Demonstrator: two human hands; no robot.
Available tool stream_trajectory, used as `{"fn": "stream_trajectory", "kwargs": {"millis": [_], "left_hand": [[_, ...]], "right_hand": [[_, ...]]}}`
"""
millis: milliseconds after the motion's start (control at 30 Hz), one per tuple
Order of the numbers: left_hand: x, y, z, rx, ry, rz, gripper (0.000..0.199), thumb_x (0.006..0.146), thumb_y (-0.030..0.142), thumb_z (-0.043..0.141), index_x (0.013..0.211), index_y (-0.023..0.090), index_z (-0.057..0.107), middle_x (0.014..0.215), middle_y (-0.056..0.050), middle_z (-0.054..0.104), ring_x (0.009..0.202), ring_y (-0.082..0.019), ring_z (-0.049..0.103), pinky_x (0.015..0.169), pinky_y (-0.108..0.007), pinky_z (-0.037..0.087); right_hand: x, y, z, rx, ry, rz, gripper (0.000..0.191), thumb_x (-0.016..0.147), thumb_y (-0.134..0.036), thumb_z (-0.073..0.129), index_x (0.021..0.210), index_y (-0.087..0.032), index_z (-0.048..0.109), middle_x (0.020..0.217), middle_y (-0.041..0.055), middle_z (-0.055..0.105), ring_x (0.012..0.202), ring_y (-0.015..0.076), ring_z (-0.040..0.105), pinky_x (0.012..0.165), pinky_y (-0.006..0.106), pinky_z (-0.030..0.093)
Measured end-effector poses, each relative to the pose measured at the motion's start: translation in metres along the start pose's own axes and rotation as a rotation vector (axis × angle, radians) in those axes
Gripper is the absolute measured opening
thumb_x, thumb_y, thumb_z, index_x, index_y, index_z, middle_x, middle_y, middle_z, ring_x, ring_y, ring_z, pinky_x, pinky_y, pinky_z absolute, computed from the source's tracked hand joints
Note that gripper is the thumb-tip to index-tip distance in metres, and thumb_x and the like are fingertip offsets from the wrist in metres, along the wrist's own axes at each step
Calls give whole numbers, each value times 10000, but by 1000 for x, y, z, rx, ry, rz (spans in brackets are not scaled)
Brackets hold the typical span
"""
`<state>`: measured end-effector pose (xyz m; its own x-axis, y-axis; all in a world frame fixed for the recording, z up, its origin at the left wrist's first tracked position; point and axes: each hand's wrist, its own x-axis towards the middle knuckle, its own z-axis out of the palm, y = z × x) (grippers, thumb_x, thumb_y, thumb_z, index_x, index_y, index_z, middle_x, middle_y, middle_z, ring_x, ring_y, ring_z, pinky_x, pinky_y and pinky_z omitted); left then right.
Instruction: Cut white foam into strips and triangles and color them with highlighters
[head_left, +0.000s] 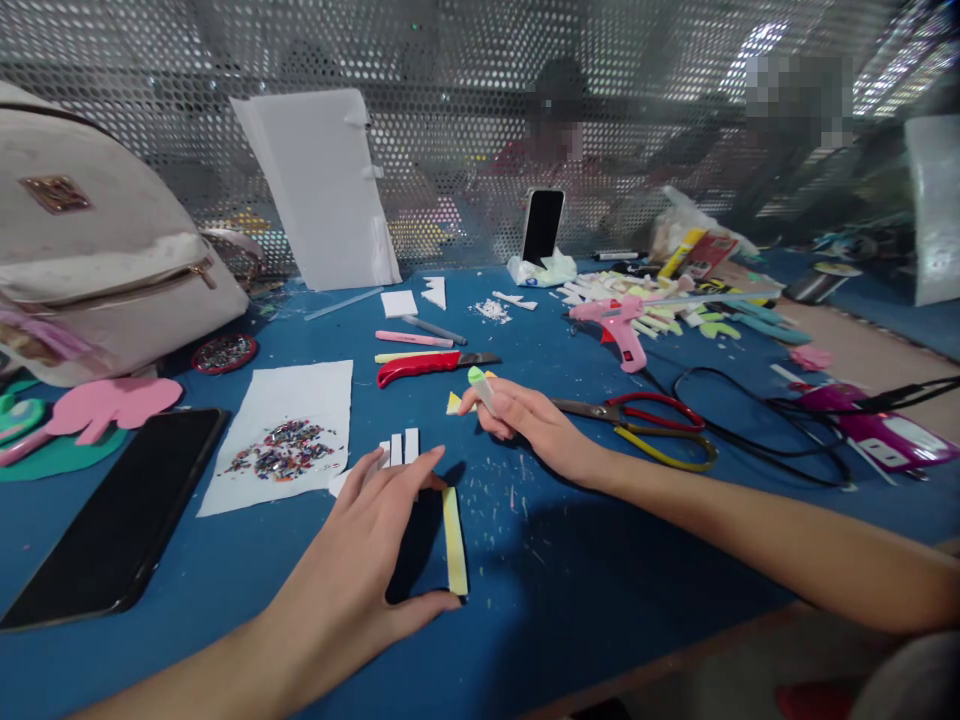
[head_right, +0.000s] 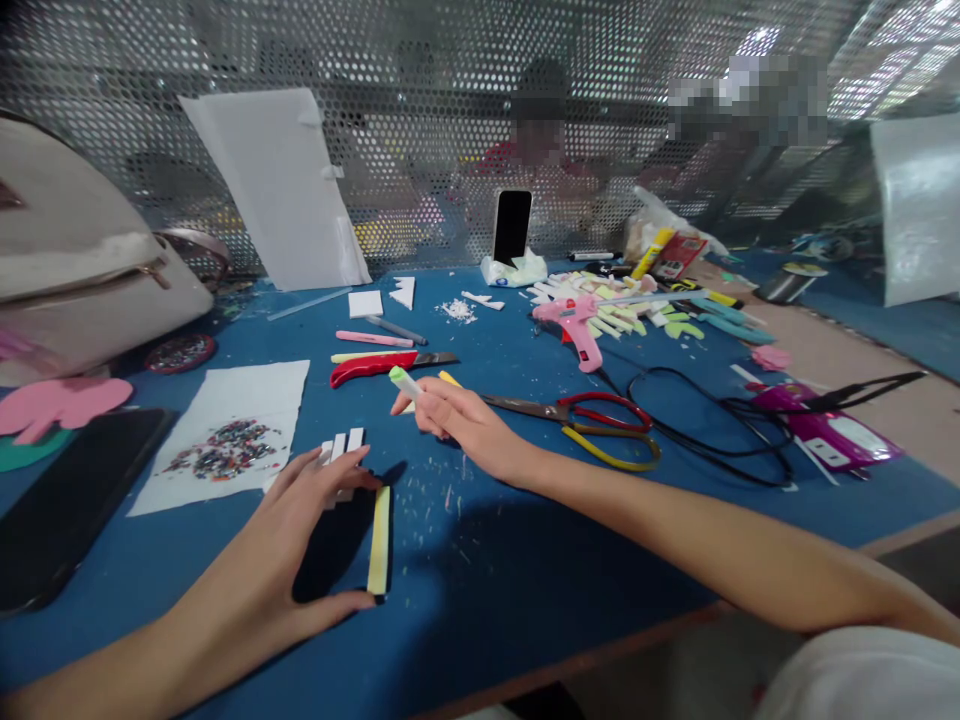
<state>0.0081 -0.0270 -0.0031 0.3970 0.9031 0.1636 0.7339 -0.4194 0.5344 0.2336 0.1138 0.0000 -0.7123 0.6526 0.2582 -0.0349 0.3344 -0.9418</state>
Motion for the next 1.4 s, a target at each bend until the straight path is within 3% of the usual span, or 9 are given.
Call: {"fn": "stream_trajectory", "kwargs": {"millis": [67, 167, 367, 633, 867, 1067, 1400], "left_hand": [[0, 0, 0, -11, -8, 0, 1050, 818, 347, 823, 1571, 333, 91, 1384, -78, 558, 1376, -345, 429, 1206, -660, 180], [0, 0, 0, -12, -3, 2, 1046, 819, 338, 823, 1569, 336, 94, 1380, -79, 560, 1385, -351, 423, 1203, -666, 184], [0, 0, 1, 4, 15, 6, 1017, 827, 344, 809, 1571, 316, 118, 1377, -86, 569, 1380, -354, 442, 1209, -661, 187], [0, 0, 1, 9, 17, 7, 1003, 831, 336, 800, 1570, 316, 122, 1376, -89, 572, 1389, -352, 439, 1208, -660, 194], [1, 0, 0, -2, 8, 9, 1012, 831, 326, 804, 1570, 311, 112, 1371, -102, 567, 1342, -350, 475, 1200, -670, 193], [1, 2, -2, 19, -3, 15, 978, 857, 348, 778, 1564, 307, 104, 1366, -107, 582, 1339, -349, 498, 1195, -653, 233], [1, 1, -3, -21, -28, 5, 977, 880, 339, 750, 1571, 337, 59, 1398, -91, 560, 1384, -342, 458, 1205, -651, 223]], "right_hand": [[1, 0, 1, 13, -3, 1, 319, 1082, -428, 410, 1072, -172, 600, 765, -20, 444, 683, 118, 430, 670, 261, 380], [1, 4, 1, 113, 13, 30, 236, 1068, -406, 459, 1070, -182, 535, 802, -15, 482, 666, 111, 468, 621, 246, 388], [1, 7, -1, 130, 11, 82, 240, 1059, -417, 480, 1030, -180, 507, 710, -54, 390, 558, 89, 286, 491, 218, 233], [1, 3, 1, 166, -36, 132, 285, 1037, -454, 504, 975, -176, 505, 672, -74, 329, 512, 82, 225, 442, 221, 177], [-2, -8, 7, 156, -97, 170, 271, 1033, -429, 511, 973, -165, 514, 675, -63, 359, 533, 86, 279, 470, 221, 216], [-5, -14, 14, 222, -133, 204, 231, 1009, -403, 549, 971, -179, 507, 790, -31, 403, 564, 80, 296, 480, 214, 222], [-10, -15, 8, 98, -59, 116, 182, 1063, -376, 487, 1105, -214, 559, 773, -39, 405, 635, 103, 378, 603, 231, 328]]}}
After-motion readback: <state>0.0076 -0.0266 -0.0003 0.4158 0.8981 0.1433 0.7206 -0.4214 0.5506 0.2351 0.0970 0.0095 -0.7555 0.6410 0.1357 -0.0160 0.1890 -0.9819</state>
